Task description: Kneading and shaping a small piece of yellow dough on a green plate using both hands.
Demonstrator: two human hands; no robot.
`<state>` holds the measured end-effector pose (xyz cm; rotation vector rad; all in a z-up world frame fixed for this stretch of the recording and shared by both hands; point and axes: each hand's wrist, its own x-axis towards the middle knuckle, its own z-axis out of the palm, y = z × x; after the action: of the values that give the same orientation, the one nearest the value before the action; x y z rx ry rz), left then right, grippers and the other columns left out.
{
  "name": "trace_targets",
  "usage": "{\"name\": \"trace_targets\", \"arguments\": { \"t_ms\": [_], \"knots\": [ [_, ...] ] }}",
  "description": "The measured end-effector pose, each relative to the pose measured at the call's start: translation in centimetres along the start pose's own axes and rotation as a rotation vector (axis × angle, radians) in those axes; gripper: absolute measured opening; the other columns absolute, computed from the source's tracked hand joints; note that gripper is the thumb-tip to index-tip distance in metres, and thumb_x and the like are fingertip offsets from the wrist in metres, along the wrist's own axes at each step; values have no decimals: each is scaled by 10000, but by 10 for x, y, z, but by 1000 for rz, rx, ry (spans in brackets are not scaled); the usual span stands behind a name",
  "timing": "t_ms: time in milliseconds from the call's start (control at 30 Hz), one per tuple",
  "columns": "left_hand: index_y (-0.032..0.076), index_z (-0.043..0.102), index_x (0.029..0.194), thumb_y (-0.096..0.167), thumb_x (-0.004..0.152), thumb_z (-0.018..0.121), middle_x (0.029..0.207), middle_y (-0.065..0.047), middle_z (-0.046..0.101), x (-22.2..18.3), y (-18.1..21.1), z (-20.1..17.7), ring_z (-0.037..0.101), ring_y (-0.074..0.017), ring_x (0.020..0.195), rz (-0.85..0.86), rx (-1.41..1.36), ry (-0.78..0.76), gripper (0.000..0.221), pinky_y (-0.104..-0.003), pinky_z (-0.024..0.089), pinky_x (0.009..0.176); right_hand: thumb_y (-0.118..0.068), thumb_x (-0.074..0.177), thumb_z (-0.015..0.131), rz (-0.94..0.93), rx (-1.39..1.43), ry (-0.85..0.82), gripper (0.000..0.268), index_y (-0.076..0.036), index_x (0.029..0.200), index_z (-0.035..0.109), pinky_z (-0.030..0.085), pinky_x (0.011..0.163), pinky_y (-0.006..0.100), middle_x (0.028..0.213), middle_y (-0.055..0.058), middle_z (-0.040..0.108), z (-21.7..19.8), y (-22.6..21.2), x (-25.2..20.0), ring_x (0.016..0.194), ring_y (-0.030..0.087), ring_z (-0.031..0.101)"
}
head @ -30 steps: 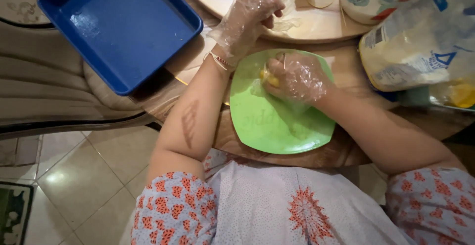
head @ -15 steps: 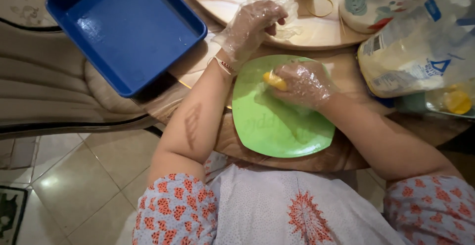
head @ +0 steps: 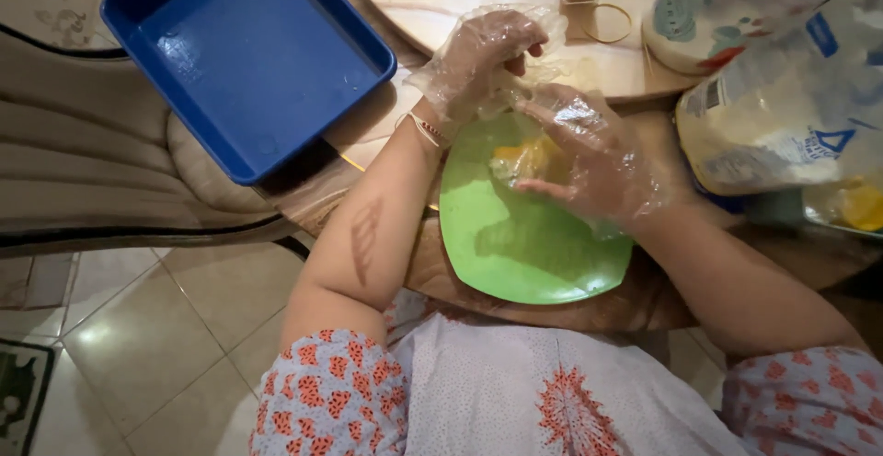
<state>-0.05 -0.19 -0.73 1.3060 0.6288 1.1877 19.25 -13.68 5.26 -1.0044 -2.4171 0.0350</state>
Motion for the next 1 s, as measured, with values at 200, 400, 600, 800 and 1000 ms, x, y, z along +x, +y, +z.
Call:
{"name": "trace_targets", "arguments": {
  "t_ms": [200, 400, 600, 800, 1000],
  "knots": [
    [31, 745, 888, 244, 883, 743, 777, -58, 681, -2, 16, 10, 530, -77, 588, -99, -200, 9, 213, -186, 421, 476, -676, 838, 780, -151, -31, 0, 905, -202, 1543, 469, 565, 1042, 442, 1245, 83, 752, 14, 0, -4, 1363, 252, 592],
    [78, 711, 733, 399, 815, 690, 591, -33, 590, -4, 34, 16, 528, -109, 564, -84, 96, 40, 333, -248, 400, 556, -523, 835, 777, -59, -213, -108, 516, -219, 1251, 750, 604, 830, 421, 1180, 59, 706, 46, 15, -11, 1116, 259, 656],
    [45, 698, 718, 328, 796, 703, 691, -43, 654, -5, 38, 20, 533, -100, 565, -8, 37, 39, 293, -246, 444, 523, -452, 913, 692, -18, -267, -191, 315, -204, 1106, 707, 546, 581, 418, 947, 23, 687, 67, 28, -14, 805, 252, 677],
    [53, 730, 978, -185, 873, 608, 880, -68, 693, 5, 2, 1, 600, -101, 626, 277, 269, -135, 287, -225, 557, 541, -635, 798, 685, 7, -432, -221, 420, -301, 1052, 665, 495, 516, 394, 794, 30, 676, 84, 43, -27, 678, 233, 669],
    [61, 732, 770, 325, 855, 689, 695, -28, 695, -1, 28, 17, 566, -79, 571, -12, 63, 23, 281, -231, 495, 574, -618, 796, 659, 108, -365, -309, 353, -278, 891, 638, 511, 549, 445, 765, -4, 687, 77, 36, -23, 695, 266, 683]
  ]
}}
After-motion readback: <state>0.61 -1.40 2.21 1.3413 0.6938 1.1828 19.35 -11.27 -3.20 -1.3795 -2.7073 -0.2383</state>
